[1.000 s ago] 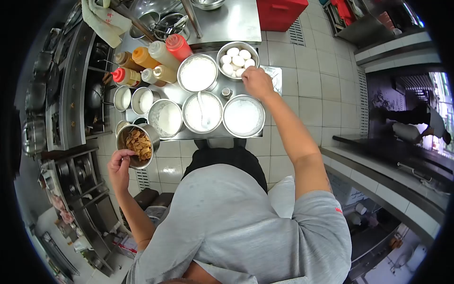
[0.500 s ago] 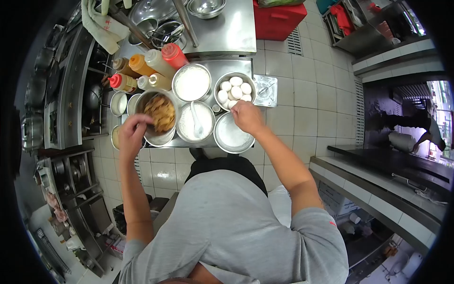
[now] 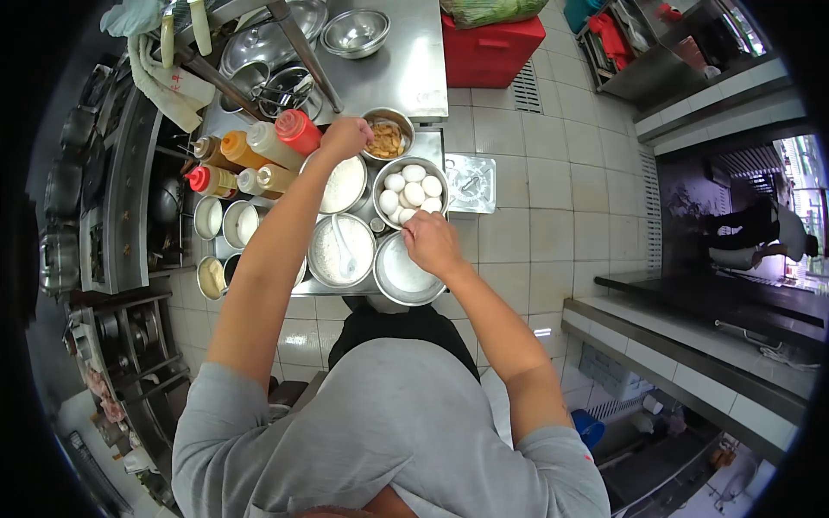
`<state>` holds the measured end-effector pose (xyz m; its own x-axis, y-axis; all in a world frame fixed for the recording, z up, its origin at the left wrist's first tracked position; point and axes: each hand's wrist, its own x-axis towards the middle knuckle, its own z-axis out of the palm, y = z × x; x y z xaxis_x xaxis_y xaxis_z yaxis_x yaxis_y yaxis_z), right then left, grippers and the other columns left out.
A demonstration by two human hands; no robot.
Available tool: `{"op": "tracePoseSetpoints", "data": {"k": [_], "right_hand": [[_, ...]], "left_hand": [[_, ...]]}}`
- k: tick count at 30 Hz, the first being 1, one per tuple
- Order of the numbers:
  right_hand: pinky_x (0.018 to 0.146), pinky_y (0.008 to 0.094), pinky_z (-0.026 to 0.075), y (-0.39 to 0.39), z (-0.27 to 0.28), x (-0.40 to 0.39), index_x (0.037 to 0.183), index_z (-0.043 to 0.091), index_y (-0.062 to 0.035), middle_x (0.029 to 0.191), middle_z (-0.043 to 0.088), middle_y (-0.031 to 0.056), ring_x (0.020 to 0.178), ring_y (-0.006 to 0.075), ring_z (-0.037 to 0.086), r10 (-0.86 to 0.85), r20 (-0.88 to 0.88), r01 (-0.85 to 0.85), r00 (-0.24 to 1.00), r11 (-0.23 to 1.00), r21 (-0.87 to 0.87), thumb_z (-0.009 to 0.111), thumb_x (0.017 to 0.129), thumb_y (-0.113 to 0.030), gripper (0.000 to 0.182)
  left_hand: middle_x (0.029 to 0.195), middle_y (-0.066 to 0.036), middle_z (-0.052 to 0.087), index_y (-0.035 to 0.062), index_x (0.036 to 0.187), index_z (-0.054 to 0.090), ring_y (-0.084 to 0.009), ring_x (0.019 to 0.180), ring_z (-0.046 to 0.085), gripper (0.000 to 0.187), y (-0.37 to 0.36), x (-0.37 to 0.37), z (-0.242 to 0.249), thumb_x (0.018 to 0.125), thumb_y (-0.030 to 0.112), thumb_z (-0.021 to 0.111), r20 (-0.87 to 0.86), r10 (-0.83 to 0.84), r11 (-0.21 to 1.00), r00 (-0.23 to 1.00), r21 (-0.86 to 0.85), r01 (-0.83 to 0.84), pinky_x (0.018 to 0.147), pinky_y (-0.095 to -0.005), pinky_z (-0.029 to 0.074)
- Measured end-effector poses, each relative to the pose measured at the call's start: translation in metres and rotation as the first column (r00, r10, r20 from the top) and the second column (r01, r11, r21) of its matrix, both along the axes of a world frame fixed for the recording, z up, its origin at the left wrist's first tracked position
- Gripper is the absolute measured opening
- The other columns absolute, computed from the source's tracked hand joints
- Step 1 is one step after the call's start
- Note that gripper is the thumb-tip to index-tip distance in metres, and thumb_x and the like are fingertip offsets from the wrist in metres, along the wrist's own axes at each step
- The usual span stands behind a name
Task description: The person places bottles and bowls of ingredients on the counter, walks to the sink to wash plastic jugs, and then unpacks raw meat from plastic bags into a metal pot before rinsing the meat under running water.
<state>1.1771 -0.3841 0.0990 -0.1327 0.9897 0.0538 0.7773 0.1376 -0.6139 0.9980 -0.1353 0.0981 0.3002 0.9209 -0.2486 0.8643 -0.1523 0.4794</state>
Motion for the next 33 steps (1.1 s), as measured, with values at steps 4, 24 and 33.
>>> {"op": "tracePoseSetpoints", "data": {"k": [4,24,33], "right_hand": [[0.082,0.0450,0.052,0.001,0.001,0.001,0.092,0.073,-0.0058,0.095,0.068,0.0117,0.090,0.0344,0.064,0.023,-0.005,-0.023,1.000,1.000,0.010,0.070,0.086,-0.016,0.012],[0.064,0.0203,0.045,-0.020,0.067,-0.158,0.113,0.072,0.0006,0.089,0.070,0.0017,0.072,0.0054,0.057,0.067,-0.632,-0.361,0.772,0.865,-0.349,0.070,0.096,-0.015,0.023],[0.064,0.0217,0.046,-0.061,0.090,-0.460,0.110,0.072,0.0019,0.095,0.073,0.0065,0.076,0.0075,0.060,0.282,-0.722,-0.696,0.631,0.617,-0.368,0.058,0.105,-0.027,0.033]], "left_hand": [[0.111,-0.015,0.071,0.0156,0.105,0.074,-0.0337,0.104,0.069,0.023,-0.010,0.002,-0.014,0.084,0.016,0.067,-0.259,-0.050,0.995,0.965,0.069,0.070,0.089,-0.0468,0.054],[0.093,-0.009,0.061,-0.0033,0.146,0.044,-0.0213,0.088,0.064,0.047,-0.427,-0.332,0.174,0.107,0.024,0.049,0.877,0.426,0.821,-0.220,-0.478,-0.313,0.077,-0.0347,0.054],[0.098,-0.018,0.067,-0.0106,0.109,0.065,-0.0315,0.086,0.066,0.056,-0.492,-0.479,0.357,0.109,0.040,0.042,0.722,-0.572,0.818,-0.389,0.536,-0.208,0.074,-0.0440,0.055]]}}
